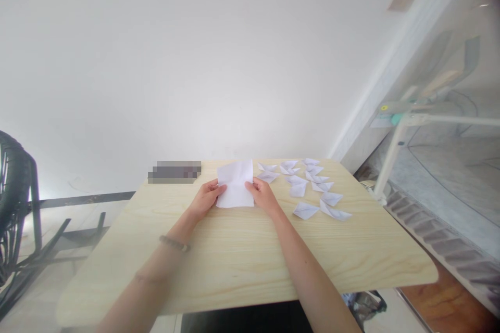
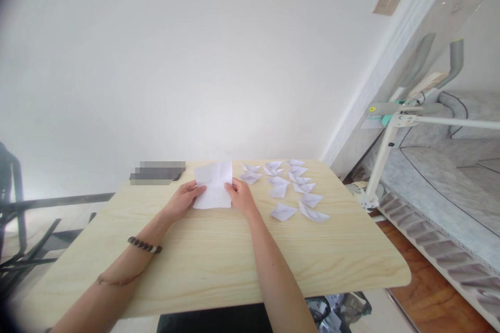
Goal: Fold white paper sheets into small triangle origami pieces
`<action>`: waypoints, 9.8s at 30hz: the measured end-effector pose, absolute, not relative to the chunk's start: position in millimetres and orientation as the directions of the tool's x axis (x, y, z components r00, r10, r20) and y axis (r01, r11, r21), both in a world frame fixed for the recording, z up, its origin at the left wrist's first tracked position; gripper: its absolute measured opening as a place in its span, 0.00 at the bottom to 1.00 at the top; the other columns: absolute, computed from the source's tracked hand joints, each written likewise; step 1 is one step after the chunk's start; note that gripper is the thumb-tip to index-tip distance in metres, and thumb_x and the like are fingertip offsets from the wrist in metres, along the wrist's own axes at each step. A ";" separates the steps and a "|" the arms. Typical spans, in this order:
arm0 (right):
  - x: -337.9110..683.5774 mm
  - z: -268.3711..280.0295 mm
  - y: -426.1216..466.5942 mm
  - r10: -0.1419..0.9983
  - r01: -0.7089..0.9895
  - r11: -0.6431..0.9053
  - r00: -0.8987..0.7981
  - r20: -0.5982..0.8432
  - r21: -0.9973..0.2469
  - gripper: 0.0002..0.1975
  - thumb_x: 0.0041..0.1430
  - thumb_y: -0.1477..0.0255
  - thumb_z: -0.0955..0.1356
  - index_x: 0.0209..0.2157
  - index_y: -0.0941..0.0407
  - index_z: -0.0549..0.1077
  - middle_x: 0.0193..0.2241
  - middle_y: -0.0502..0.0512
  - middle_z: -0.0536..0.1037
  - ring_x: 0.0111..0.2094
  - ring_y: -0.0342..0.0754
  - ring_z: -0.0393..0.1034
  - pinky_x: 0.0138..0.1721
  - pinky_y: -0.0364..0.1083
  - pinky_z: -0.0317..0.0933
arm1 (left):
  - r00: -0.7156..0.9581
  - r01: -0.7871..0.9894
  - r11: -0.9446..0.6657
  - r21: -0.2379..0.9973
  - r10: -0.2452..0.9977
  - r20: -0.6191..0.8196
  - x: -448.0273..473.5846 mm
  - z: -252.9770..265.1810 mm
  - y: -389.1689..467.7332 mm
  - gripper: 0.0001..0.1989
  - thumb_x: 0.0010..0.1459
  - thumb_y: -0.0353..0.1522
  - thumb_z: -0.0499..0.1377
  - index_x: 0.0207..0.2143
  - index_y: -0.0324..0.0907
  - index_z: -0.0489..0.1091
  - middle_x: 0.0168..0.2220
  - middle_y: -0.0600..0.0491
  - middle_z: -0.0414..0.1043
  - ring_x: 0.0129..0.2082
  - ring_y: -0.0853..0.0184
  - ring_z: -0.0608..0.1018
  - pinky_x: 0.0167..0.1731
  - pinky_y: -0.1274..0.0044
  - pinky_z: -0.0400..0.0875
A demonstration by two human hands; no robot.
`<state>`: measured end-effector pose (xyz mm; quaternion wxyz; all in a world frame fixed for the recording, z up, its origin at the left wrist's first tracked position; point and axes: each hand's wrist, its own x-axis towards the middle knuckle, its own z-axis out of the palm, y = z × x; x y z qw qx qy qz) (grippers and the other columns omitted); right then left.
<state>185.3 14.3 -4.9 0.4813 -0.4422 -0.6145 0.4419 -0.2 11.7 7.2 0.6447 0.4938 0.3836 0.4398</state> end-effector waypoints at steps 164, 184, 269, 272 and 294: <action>175.0 -1.5 5.4 0.914 0.441 0.405 -0.183 0.362 -0.800 0.11 0.52 0.65 0.62 0.28 0.55 0.74 0.27 0.51 0.76 0.30 0.45 0.69 0.32 0.41 0.57 | 0.330 0.335 -0.094 0.938 0.944 -0.023 6.4 20.6 2.4 0.20 0.46 0.45 0.53 0.29 0.36 0.70 0.24 0.52 0.70 0.22 0.71 0.68 0.18 0.81 0.58; 180.6 -6.2 9.4 0.945 0.367 0.326 -0.154 0.288 -0.872 0.16 0.53 0.62 0.60 0.28 0.58 0.72 0.22 0.49 0.72 0.23 0.41 0.63 0.23 0.39 0.53 | 0.266 0.450 -0.145 0.881 0.964 0.023 5.9 25.1 2.5 0.19 0.44 0.45 0.55 0.28 0.37 0.71 0.27 0.51 0.72 0.25 0.67 0.71 0.23 0.80 0.61; 195.3 7.6 6.2 0.902 0.514 0.421 -0.328 0.282 -0.747 0.09 0.49 0.72 0.61 0.27 0.58 0.72 0.23 0.50 0.73 0.23 0.40 0.63 0.25 0.38 0.54 | 0.382 0.496 -0.314 0.810 0.916 0.121 4.1 23.0 4.7 0.18 0.51 0.42 0.50 0.30 0.37 0.71 0.30 0.52 0.73 0.28 0.68 0.72 0.25 0.81 0.64; 198.1 8.9 5.8 0.902 0.501 0.410 -0.346 0.257 -0.763 0.09 0.50 0.73 0.61 0.27 0.58 0.73 0.23 0.50 0.74 0.24 0.40 0.63 0.25 0.38 0.54 | 0.382 0.508 -0.304 0.806 0.918 0.106 2.4 24.3 4.6 0.18 0.50 0.43 0.50 0.29 0.38 0.72 0.29 0.52 0.73 0.27 0.68 0.72 0.24 0.82 0.63; 195.7 5.0 7.9 0.898 0.479 0.434 -0.291 0.329 -0.763 0.13 0.54 0.68 0.60 0.27 0.59 0.72 0.22 0.49 0.71 0.23 0.40 0.60 0.25 0.38 0.52 | 0.338 0.485 -0.268 0.832 0.935 0.104 -1.2 20.5 4.2 0.17 0.49 0.41 0.51 0.27 0.38 0.72 0.27 0.52 0.73 0.24 0.68 0.71 0.24 0.80 0.64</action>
